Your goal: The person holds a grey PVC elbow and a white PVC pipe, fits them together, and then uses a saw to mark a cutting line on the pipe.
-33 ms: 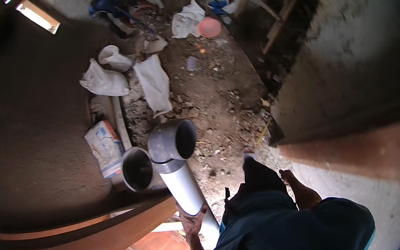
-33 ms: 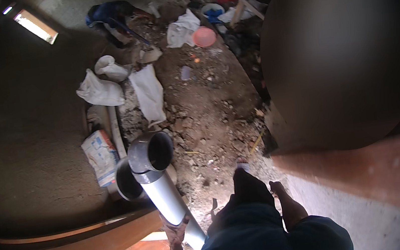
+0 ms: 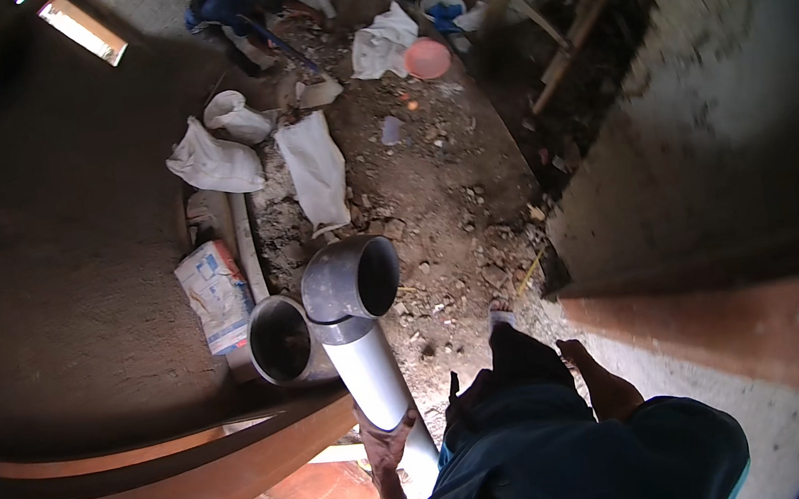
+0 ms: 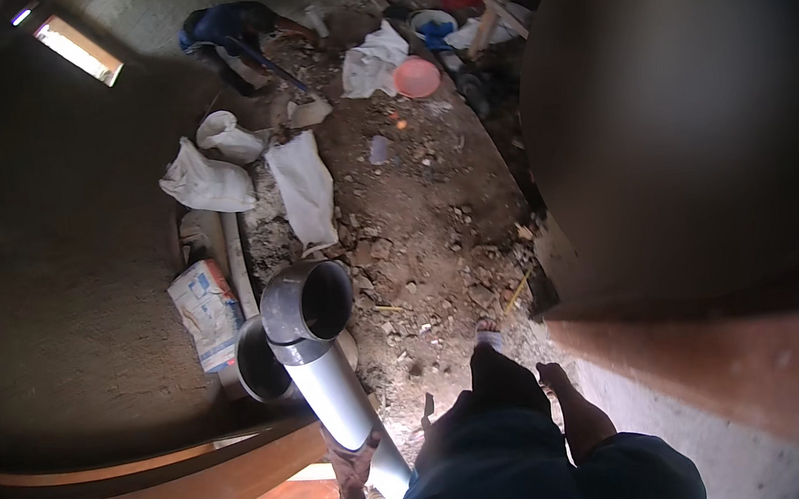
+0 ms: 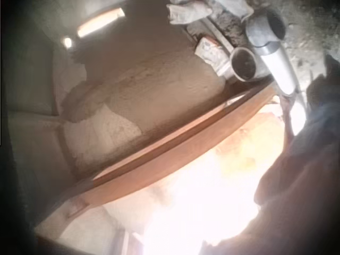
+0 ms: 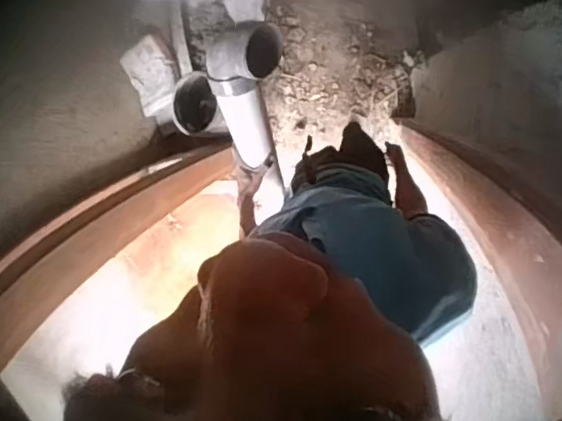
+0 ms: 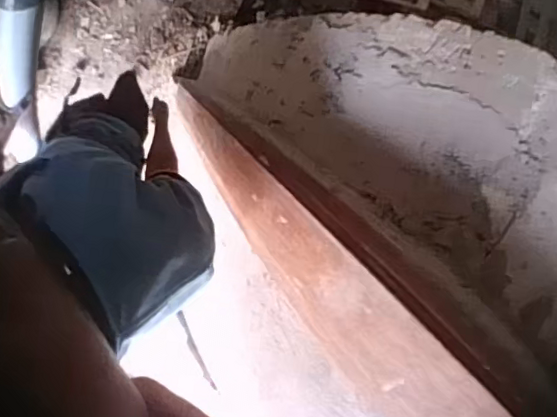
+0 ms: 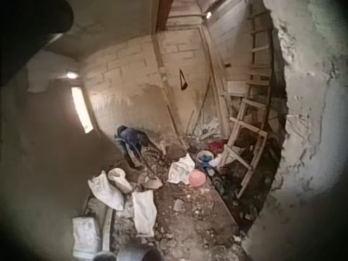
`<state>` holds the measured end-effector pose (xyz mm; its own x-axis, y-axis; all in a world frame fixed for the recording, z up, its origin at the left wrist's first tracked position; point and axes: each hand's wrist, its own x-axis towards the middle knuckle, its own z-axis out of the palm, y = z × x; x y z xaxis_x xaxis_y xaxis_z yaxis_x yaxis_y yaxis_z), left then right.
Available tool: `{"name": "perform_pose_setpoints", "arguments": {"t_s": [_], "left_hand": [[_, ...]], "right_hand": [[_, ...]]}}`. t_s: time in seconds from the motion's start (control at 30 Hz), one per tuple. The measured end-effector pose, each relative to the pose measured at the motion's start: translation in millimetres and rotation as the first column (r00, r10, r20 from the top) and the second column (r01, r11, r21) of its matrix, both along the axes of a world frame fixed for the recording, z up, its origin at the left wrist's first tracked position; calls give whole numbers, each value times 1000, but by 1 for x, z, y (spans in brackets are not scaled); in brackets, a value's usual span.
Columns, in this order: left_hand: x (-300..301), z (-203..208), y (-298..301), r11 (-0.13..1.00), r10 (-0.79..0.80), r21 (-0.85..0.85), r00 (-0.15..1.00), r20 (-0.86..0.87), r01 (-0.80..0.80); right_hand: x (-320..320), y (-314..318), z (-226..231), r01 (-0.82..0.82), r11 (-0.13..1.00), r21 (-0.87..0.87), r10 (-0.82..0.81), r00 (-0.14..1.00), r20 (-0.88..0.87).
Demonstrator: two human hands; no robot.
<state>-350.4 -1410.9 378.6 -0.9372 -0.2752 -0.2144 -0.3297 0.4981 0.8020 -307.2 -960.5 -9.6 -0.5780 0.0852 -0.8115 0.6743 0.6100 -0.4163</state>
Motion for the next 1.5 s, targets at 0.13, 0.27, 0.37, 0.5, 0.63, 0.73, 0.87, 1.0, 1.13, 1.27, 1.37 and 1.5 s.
{"name": "perform_pose_setpoints", "arguments": {"t_s": [0.13,0.27,0.37,0.5,0.63,0.73,0.87,1.0,1.13,1.27,1.37,1.5], "left_hand": [[-66,55,29,981,55,189,998,-18,-50],[-122,55,49,996,42,78,995,-86,-35],[-149,51,56,980,71,187,997,-21,-66],[-214,17,61,968,64,251,990,-123,-32],[-273,15,48,992,64,109,998,-29,-60],[-378,9,68,945,-6,325,994,-106,40],[-460,48,35,977,-20,212,999,-30,26],[-561,80,33,969,-53,240,999,-5,53],[-623,80,29,980,-87,182,996,24,81],[-682,101,45,955,-119,259,988,-103,142],[-717,104,50,971,-128,190,987,-102,145],[-782,101,75,983,-77,156,989,-123,96]], "right_hand": [[-135,-11,45,383,894,-232,-382,923,53],[-275,-9,88,231,900,-369,-355,880,-317],[-335,-45,110,379,774,-508,-496,861,-114],[-385,-29,68,202,849,-488,-280,956,-91],[-391,-42,58,362,828,-428,-314,932,181],[-407,90,-15,-509,845,167,527,735,-427],[-434,73,72,204,969,-140,-185,973,138],[-492,80,176,470,879,-78,-457,878,144],[-550,59,232,576,801,-164,-581,814,25],[-581,54,231,346,938,9,-331,907,-262],[-613,49,227,206,978,41,-173,900,-400],[-661,76,196,180,955,-237,-263,881,-394]]}}
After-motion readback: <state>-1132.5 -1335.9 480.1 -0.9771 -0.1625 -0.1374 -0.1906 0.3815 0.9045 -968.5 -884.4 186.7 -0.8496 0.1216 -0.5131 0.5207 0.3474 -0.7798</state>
